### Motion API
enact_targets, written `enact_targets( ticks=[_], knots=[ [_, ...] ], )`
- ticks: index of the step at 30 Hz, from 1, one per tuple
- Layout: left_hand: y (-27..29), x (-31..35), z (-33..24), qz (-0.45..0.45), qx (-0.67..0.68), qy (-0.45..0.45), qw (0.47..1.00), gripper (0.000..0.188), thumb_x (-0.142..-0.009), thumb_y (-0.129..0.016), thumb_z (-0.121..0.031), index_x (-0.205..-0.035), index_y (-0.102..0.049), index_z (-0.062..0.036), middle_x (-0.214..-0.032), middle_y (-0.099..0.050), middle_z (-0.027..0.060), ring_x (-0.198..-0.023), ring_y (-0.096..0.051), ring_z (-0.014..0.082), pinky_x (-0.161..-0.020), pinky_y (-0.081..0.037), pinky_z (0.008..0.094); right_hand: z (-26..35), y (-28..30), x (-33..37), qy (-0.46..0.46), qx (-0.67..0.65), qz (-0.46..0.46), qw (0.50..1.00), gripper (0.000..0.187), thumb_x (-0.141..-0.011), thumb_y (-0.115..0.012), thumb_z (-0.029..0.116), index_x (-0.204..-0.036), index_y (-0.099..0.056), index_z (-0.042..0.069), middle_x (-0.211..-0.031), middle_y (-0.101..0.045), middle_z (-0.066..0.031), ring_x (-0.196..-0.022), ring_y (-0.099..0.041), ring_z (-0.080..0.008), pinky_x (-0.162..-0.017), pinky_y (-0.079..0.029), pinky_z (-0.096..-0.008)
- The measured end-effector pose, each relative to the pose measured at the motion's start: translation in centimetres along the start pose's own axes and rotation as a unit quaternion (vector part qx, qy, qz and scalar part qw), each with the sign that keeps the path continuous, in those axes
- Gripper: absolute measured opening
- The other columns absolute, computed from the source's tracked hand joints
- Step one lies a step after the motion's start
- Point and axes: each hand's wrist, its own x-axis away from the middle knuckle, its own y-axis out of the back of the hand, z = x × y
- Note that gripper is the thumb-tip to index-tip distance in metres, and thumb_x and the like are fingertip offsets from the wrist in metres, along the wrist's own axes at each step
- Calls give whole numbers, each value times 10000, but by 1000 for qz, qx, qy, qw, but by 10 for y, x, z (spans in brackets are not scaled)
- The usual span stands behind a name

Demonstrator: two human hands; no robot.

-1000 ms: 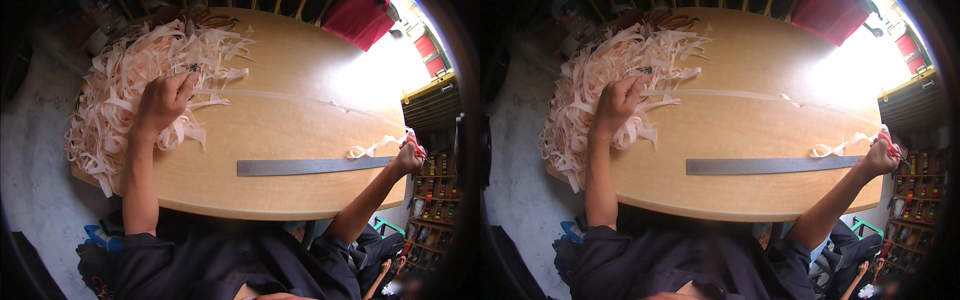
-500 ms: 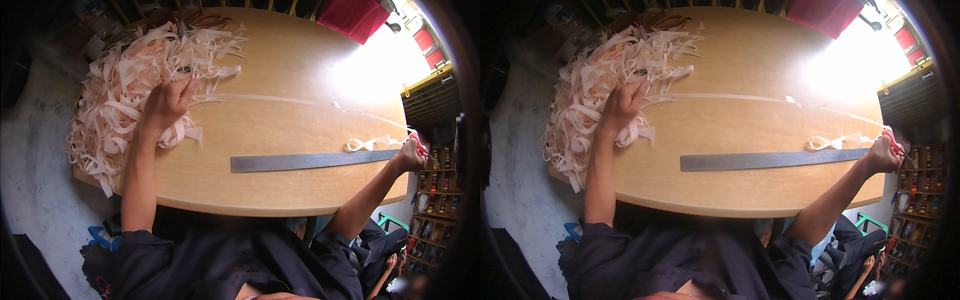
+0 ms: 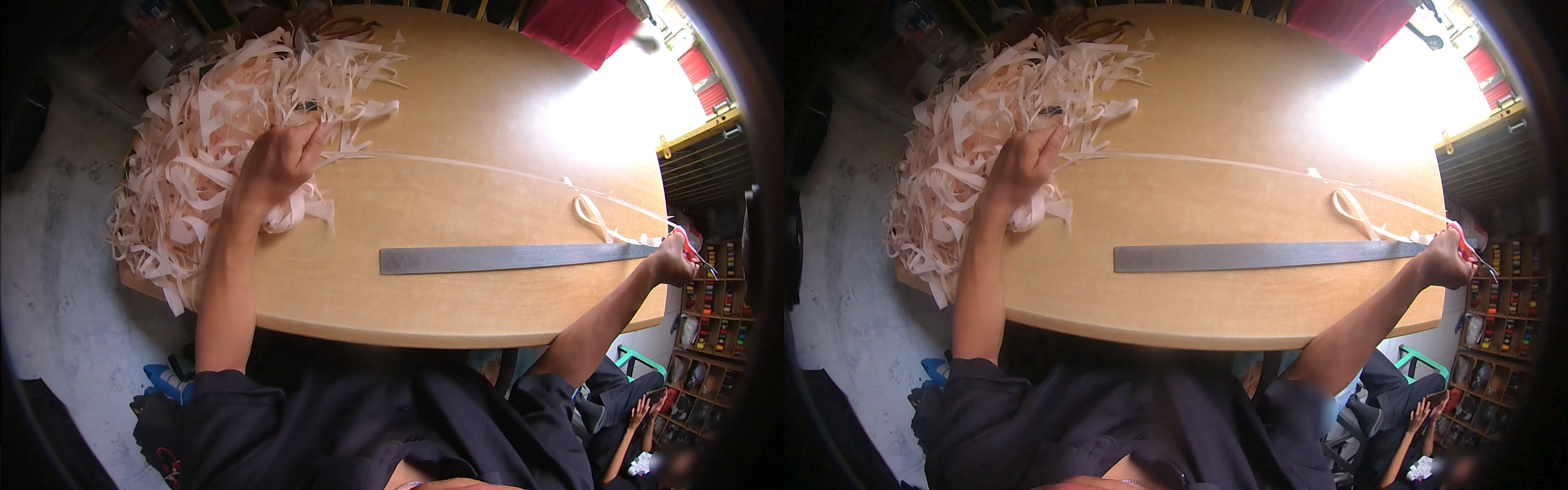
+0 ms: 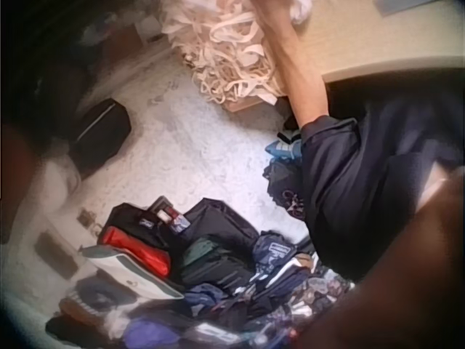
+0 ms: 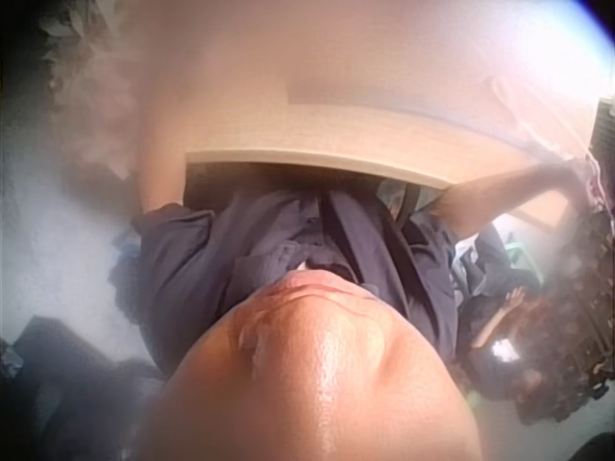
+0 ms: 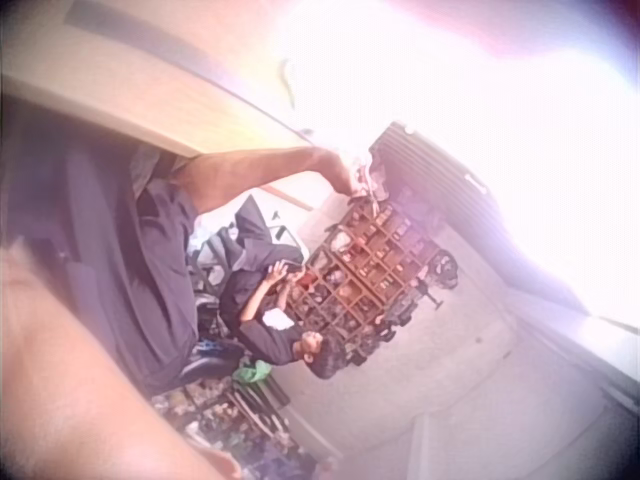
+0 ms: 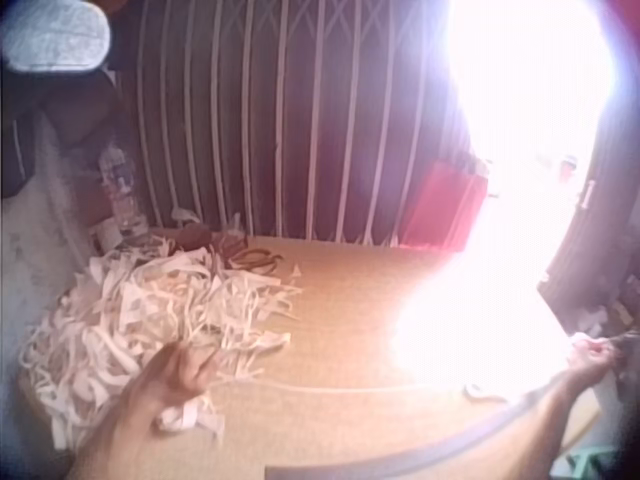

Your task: The person repeatedly measures and cuts light-colored rubber strips to a uniform length using a metal ruler and pink scissors. They place cut pieces into a growing pile on the table. At one point, they measure a strip against their bare left leg to check length.

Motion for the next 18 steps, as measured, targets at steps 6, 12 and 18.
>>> enact_targets(
  ticks=[6, 12, 18],
  knots=[
    [3, -1, -8, -19, 38, 34, 999, 341, -1040, -612, -181, -767, -565, 19, -616, -552, 214, -571, -544, 388, -539, -435, 474, -9, -6, 0, 24, 44, -22, 999, 263, -699, -850, 142, -791, -680, -36, -803, -737, -162, -701, -748, -301, -673, -610, -408],
    [23, 0, -9, -50, 58, 58, 995, 327, -1027, -608, -181, -798, -611, 51, -594, -488, 188, -524, -442, 237, -539, -406, 395, 13, -2, 21, 17, -20, 37, 999, 179, -752, -810, 65, -807, -672, -37, -856, -756, -180, -672, -744, -246, -621, -606, -354],
    [38, 4, 11, -208, 55, 92, 972, 370, -1035, -649, -256, -804, -649, 33, -667, -639, 159, -598, -599, 179, -592, -452, 376, 118, 35, 91, -35, -425, 437, 792, 254, -859, -808, -8, -784, -585, 87, -911, -769, -183, -541, -605, -84, -479, -458, -194]
  ],
)
